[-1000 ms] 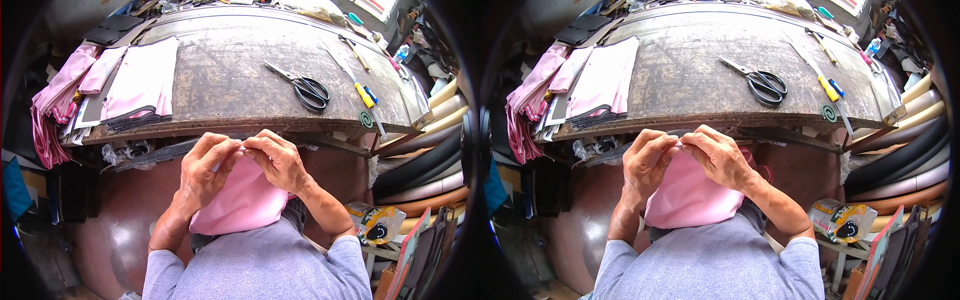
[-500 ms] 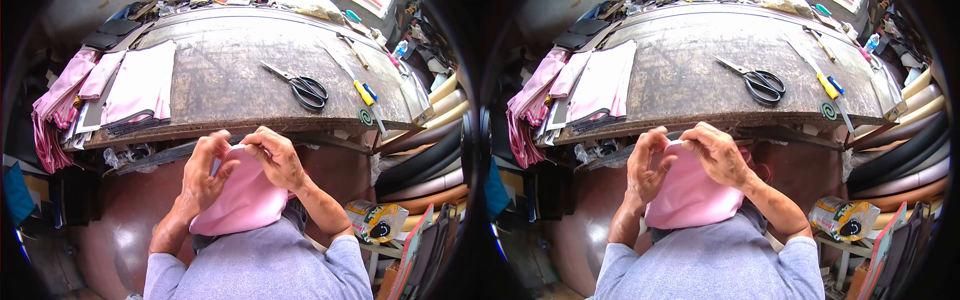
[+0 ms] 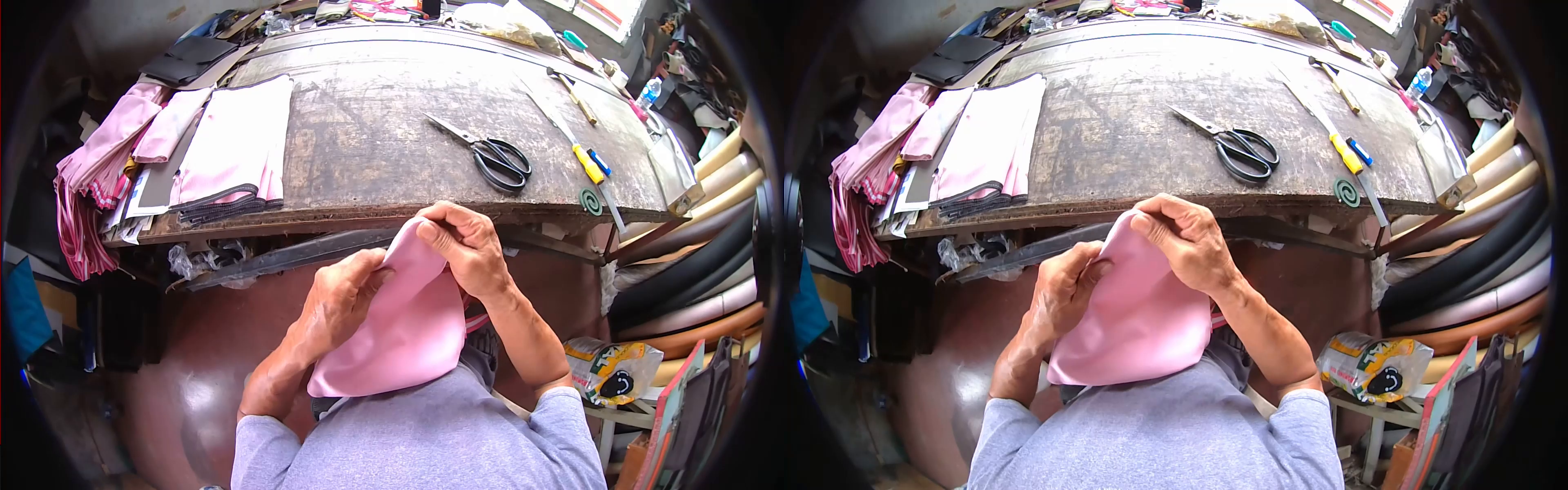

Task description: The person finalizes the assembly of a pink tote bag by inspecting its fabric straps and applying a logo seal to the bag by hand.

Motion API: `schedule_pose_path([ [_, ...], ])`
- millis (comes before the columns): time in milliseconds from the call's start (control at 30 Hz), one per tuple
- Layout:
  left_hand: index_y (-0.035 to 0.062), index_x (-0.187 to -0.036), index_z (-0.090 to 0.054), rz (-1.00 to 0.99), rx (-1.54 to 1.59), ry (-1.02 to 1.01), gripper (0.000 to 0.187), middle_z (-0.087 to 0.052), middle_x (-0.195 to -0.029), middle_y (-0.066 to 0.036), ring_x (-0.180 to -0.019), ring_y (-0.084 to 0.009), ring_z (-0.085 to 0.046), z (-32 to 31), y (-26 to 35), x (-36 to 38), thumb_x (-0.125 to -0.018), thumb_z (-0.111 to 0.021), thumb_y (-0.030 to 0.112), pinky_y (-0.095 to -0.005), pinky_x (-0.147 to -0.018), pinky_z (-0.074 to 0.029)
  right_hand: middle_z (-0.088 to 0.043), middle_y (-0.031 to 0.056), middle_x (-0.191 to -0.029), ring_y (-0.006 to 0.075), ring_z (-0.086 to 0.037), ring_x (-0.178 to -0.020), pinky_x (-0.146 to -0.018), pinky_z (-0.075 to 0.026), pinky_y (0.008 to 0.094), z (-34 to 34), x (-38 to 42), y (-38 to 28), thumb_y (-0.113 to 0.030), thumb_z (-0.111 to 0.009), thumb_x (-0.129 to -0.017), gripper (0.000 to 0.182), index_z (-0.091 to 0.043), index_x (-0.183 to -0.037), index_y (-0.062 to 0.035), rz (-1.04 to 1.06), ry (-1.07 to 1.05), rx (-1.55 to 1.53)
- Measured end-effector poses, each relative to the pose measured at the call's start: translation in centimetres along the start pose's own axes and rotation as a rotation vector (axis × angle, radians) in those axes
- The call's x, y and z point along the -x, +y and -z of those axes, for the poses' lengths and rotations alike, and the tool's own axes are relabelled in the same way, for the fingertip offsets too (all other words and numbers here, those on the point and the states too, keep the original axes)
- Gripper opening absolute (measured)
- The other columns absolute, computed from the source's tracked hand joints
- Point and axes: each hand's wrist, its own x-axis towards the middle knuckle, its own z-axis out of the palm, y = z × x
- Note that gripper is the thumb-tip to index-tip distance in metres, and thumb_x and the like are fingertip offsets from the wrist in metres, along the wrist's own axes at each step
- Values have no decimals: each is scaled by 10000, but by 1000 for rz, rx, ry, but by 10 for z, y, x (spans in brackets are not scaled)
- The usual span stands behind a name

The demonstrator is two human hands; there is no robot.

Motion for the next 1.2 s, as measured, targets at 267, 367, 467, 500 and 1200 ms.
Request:
schedule_pose_path([
  [267, -31, -1079, -645, 238, 3, -140, 248, -709, -949, -132, -834, -188, -681, 56, -15, 7, -831, -632, -18, -301, -769, -536, -647, -22, -822, 45, -570, -727, -665, -462, 217, 73, -33, -9, -173, -613, -1009, 134, -655, -930, -74, 171, 537, -370],
  [367, -11, -1046, -668, 138, 155, 65, 186, -681, -930, -37, -890, -103, -634, 65, -27, 2, -867, -620, -19, -267, -832, -509, -665, -1, -885, 62, -608, -795, -731, -492, 232, 80, -35, -19, -179, -618, -1007, 127, -638, -951, -67, 209, 555, -392],
  [467, -3, -1063, -627, 239, 627, 143, 148, -653, -999, -34, -929, -118, -635, 56, -17, 1, -915, -618, -4, -291, -855, -522, -663, 0, -885, 63, -610, -805, -733, -493, 225, 87, -37, -19, -185, -617, -1009, 131, -628, -953, -67, 210, 558, -355],
  [500, 0, -1068, -615, 216, 710, 127, 139, -645, -1011, -36, -930, -119, -635, 56, -21, 0, -929, -616, 3, -294, -850, -527, -662, 1, -883, 63, -610, -803, -732, -493, 223, 88, -37, -19, -187, -616, -1010, 133, -626, -954, -66, 207, 574, -347],
  [1200, -3, -1045, -605, -157, -68, 781, 133, -610, -764, -16, -736, -53, -536, 75, -34, -52, -1014, -588, 125, -228, -660, -454, -626, -42, -921, 39, -533, -889, -808, -423, 206, 67, -25, -1, -104, -676, -964, 113, -673, -1043, -24, 268, 535, -54],
])
